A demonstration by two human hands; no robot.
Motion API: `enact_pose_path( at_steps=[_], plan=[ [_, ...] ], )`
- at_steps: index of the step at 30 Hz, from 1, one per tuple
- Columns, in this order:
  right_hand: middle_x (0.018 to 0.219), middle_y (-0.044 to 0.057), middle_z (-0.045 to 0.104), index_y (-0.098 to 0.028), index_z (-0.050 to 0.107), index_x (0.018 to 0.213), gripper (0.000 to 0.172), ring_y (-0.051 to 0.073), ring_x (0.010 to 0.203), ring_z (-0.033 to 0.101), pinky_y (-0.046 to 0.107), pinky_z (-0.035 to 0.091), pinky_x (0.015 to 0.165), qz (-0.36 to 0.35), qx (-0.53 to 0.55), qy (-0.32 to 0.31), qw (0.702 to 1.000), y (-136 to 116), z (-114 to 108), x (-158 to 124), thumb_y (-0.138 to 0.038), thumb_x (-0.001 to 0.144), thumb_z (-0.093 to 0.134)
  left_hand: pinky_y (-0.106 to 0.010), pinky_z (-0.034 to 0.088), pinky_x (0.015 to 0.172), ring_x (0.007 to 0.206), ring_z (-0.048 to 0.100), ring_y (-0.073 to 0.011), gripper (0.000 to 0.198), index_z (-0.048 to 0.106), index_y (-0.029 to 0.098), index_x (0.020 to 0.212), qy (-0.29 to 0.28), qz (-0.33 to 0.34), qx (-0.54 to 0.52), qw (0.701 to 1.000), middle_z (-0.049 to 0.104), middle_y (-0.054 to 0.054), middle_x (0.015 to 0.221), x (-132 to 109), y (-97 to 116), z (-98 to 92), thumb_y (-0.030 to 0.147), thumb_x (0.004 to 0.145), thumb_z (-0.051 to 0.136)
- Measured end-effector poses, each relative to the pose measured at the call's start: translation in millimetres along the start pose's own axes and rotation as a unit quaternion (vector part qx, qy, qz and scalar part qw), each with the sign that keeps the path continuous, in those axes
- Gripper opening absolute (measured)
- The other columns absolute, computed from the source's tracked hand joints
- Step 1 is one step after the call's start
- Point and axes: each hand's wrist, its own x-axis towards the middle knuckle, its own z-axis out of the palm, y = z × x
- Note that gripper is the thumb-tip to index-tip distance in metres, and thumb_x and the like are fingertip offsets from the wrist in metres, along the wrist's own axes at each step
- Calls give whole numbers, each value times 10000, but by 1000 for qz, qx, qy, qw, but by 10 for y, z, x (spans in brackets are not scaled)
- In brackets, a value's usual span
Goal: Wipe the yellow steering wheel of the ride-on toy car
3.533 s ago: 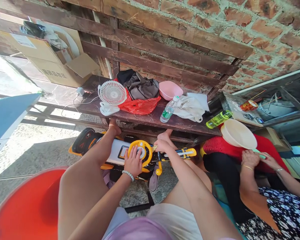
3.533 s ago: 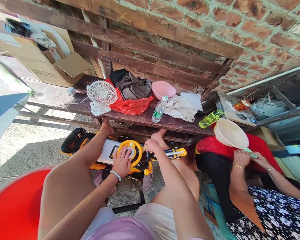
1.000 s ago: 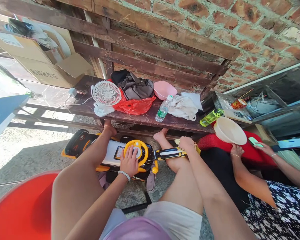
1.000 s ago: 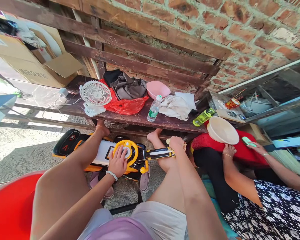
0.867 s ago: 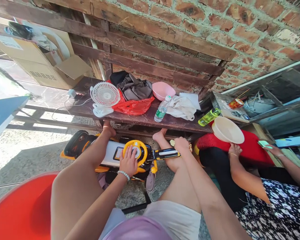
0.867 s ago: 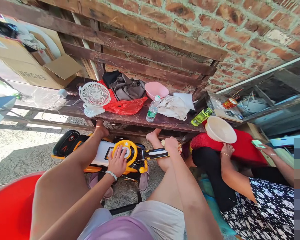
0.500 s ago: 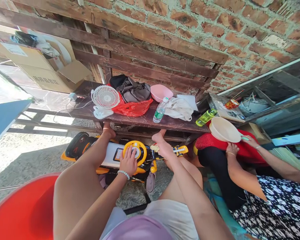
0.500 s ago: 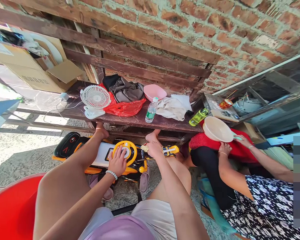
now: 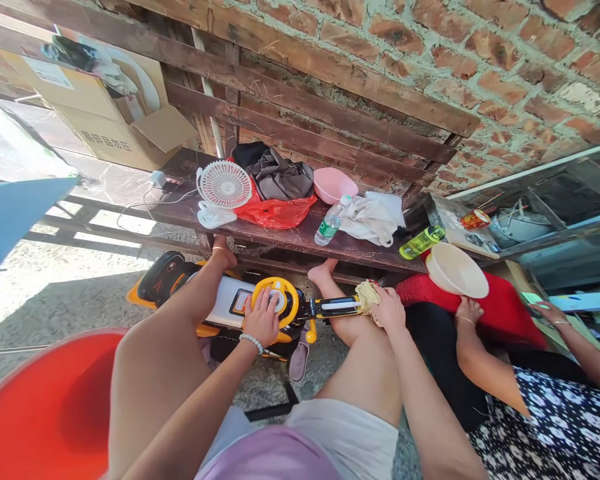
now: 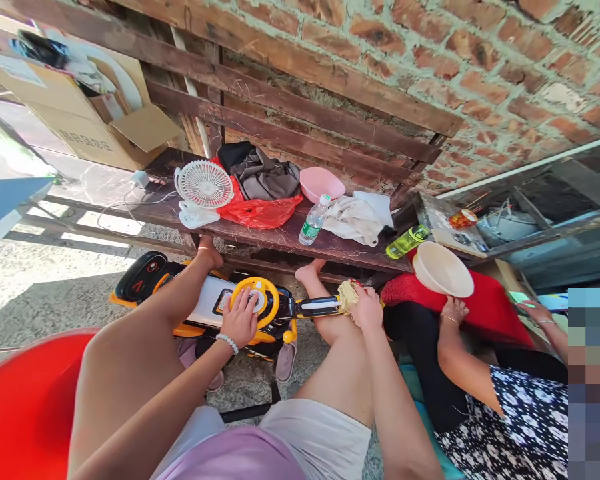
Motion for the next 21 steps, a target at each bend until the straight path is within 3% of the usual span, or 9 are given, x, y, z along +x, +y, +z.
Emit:
enact_pose_path(
  at_steps=[3,6,10,14,18,21],
  plan=[
    [1379,129,584,-238,598,1520,542,256,1174,632,303,511,943,98,73,60,991,74,146,-99,-263,984,517,-643,115,1322,1605,351,-355,609,548,140,1576,6,5,-1,1000,376,-187,1732,-2,-15,37,241,979,481],
    [1324,157,589,-220,539,1564,563,275,1101,676,328,536,907,170,114,79,976,-64,277,-244,-329,1013,495,-636,118,1327,1606,353,-352,615,552,155,1578,6,4,-1,1000,395,-184,1722,-2,-18,40,247,974,492],
    [1349,170,563,-266,446,1629,654,310,1110,700,367,545,913,151,91,40,984,-386,316,-411,-376,995,561,-631,148,1326,1607,357,-349,618,551,163,1582,12,-1,-1,1000,393,-178,1724,1,-11,23,245,972,490],
    [1366,206,578,-209,361,1661,691,315,1110,716,388,549,953,169,119,-15,978,-678,371,-559,-357,1005,516,-644,151,1325,1608,359,-356,623,544,168,1592,12,-1,-8,1000,386,-177,1727,4,-14,33,245,976,484],
    [1445,230,591,-143,311,1662,700,311,1280,664,356,525,1042,156,198,-17,967,-904,603,-760,-281,992,458,-654,151,1324,1613,347,-363,638,530,174,1606,11,-1,-12,1000,381,-180,1726,9,-21,38,248,974,493],
    [1512,221,583,-124,332,1649,712,303,1407,592,346,508,1100,132,227,6,965,-909,755,-839,-243,959,463,-661,164,1319,1612,347,-362,627,534,159,1601,7,1,-11,1000,372,-185,1729,13,-19,17,253,984,474]
  ],
)
